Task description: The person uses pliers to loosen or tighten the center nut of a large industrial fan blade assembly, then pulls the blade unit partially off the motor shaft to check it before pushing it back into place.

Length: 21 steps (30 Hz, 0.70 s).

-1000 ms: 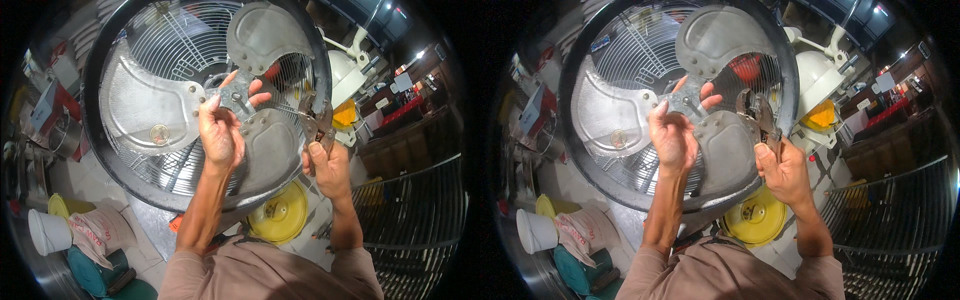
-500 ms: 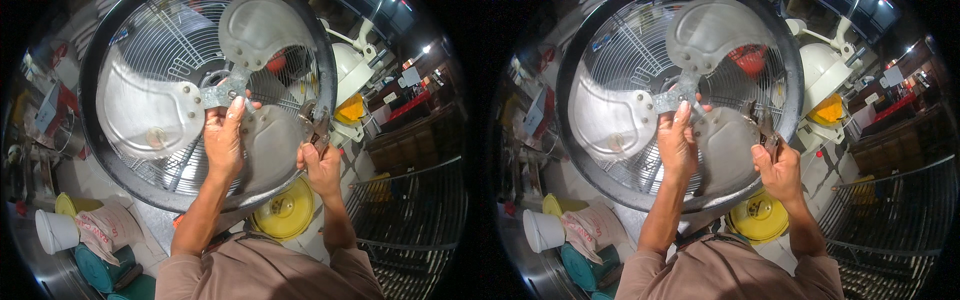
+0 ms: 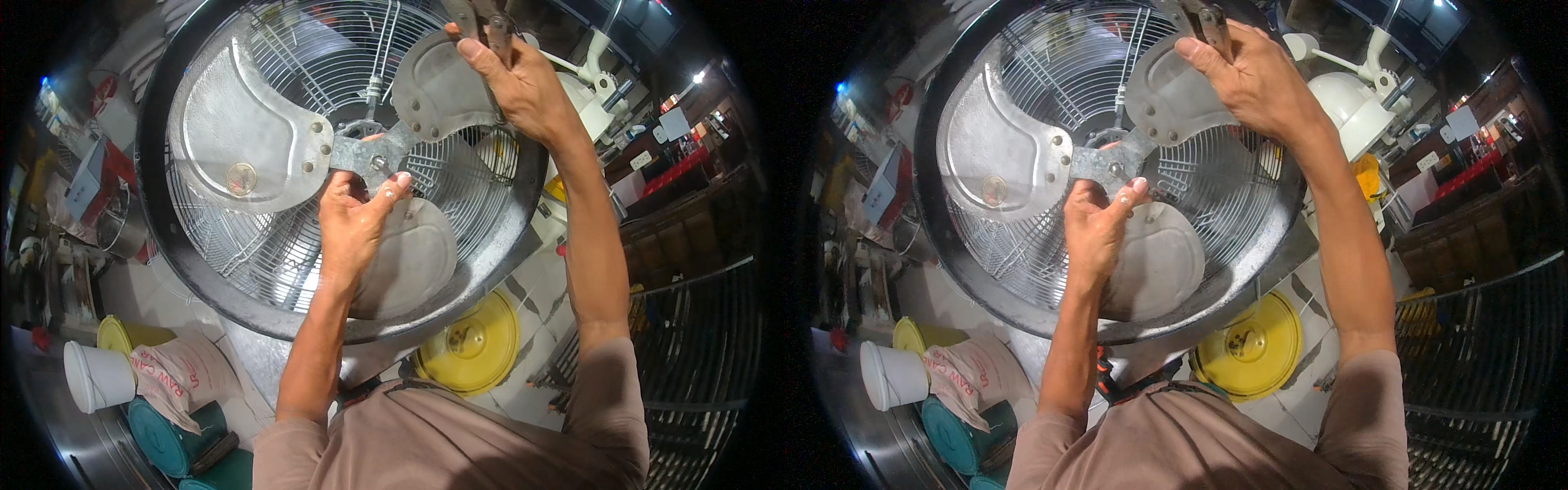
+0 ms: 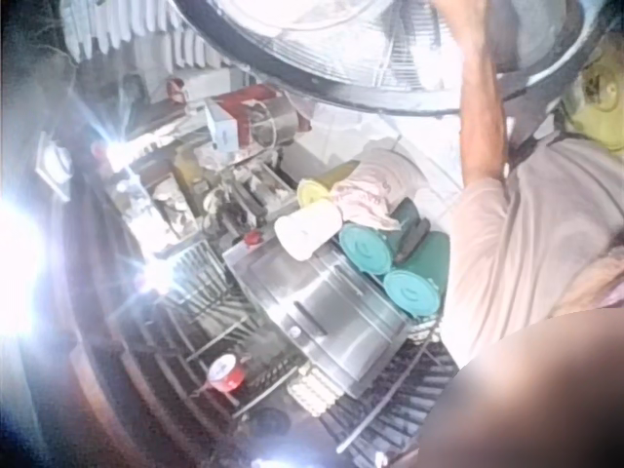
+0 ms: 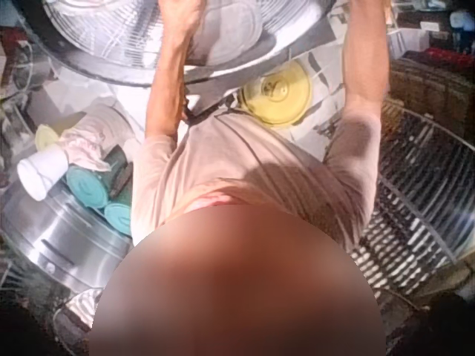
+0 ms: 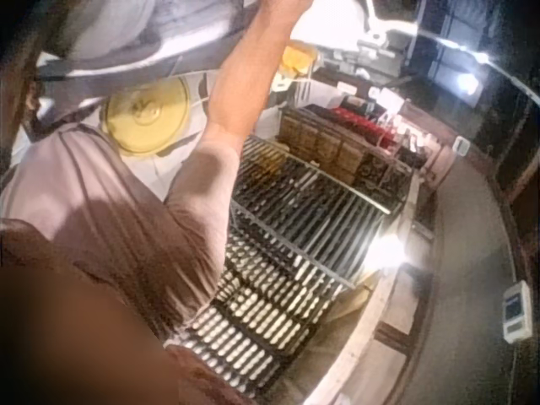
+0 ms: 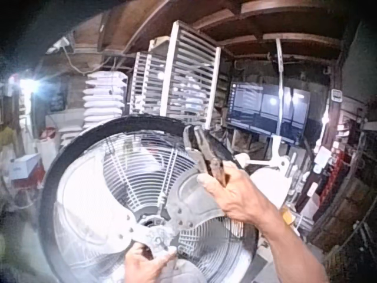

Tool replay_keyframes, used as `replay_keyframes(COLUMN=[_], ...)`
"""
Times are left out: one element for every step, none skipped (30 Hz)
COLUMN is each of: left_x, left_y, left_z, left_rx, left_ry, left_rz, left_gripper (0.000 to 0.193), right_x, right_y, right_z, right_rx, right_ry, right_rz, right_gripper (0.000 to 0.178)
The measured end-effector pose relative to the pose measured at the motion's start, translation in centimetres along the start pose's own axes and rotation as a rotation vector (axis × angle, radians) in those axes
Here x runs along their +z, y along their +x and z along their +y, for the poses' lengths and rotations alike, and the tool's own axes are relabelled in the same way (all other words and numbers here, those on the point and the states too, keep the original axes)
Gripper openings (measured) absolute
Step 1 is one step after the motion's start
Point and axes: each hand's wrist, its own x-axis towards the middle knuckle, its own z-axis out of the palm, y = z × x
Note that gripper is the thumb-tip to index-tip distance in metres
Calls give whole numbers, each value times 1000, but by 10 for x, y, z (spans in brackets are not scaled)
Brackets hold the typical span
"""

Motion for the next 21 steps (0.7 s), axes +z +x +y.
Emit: replay_keyframes(left_x=[-1,-2,-3,-4,-5,-8,-12,-17,-24,-33,-34,-35,-34,-41,-44,-42,-43,-54,-55,-55,-54], left_y=[-1,-3,-4,-5,-5,-5,-5,-6,-8,-10,-11,-11,-9,-8,-9,-9,-8,-5,-6,-10,-13], left_z=[-2,-5,-8,-12,-17,-22,-25,-29,-31,-34,-39,-44,-49,-52,-54,-55,-56,-65,-64,-63,-60], left_rx=[-2,-4,-5,41,86,81,79,82,84,-7,-5,105,214,291,290,306,323,398,396,319,243], left_ry=[-16,-33,-32,22,76,105,108,105,103,111,113,180,243,475,486,391,297,375,388,364,338], left_rz=[7,12,17,10,2,13,12,-1,-14,-46,-38,-27,-26,-20,-12,14,41,43,42,43,45], left_gripper=[47,46,46,46,46,45,45,46,47,56,56,60,65,63,63,61,59,54,54,55,55], right_x=[3,4,4,5,3,0,-2,0,0,1,0,-1,-4,-2,0,2,9,14,18,21,24], right_y=[0,-1,-2,-8,-9,-8,-8,-10,-18,-34,-46,-60,-74,-86,-95,-104,-110,-113,-114,-118,-121], right_z=[1,2,4,5,6,5,4,3,-2,13,19,21,23,23,19,16,14,15,24,27,25], right_rx=[-1,9,19,-27,-23,-32,-44,-79,8,-129,-165,-158,-146,-133,-103,-41,19,28,-12,28,68], right_ry=[6,35,63,118,124,123,117,129,-8,-60,-25,86,175,254,313,340,369,403,422,463,503], right_rz=[-5,-2,1,29,28,11,-4,28,115,136,167,193,232,263,334,411,486,556,579,608,636], right_gripper=[40,42,43,42,42,40,38,31,26,26,25,25,26,28,31,37,46,47,48,49,49])
